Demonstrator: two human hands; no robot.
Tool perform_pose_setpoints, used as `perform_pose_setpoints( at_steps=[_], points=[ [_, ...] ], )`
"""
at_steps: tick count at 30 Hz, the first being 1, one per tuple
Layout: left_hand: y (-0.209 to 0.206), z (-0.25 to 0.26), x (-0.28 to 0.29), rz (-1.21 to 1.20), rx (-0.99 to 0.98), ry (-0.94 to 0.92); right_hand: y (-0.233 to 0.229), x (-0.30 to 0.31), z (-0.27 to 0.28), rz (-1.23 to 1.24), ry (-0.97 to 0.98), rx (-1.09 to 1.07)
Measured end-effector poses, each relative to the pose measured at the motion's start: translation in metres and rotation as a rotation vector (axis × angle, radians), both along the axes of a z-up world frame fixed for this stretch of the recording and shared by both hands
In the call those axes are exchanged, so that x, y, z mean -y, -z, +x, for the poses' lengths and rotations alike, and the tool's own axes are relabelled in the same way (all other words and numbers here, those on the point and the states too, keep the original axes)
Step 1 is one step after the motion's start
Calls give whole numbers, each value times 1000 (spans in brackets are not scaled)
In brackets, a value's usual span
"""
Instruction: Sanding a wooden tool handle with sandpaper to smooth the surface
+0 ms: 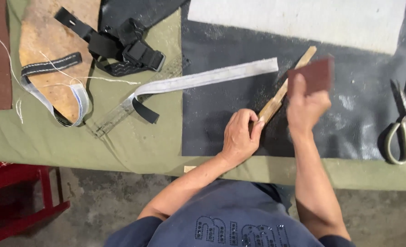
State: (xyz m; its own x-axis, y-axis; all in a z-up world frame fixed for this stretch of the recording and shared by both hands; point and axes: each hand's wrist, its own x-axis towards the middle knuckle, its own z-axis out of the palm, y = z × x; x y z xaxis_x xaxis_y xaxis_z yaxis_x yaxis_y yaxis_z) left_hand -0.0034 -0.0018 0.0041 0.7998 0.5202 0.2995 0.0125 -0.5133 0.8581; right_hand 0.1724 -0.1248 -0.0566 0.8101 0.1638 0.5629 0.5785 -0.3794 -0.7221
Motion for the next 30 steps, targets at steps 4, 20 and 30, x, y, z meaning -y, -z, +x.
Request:
perform_pose_setpoints(
  at_steps=[4, 20, 30],
  points=[
    [8, 1, 0, -15, -6, -24, -29, 0, -59, 83, -11, -248],
    [-10, -23, -1, -129, -203, 19, -66, -7, -86, 40, -74, -593],
    [-10, -24, 0, -109, -200, 26, -94, -5, -88, 8, -4, -1027]
  ],
)
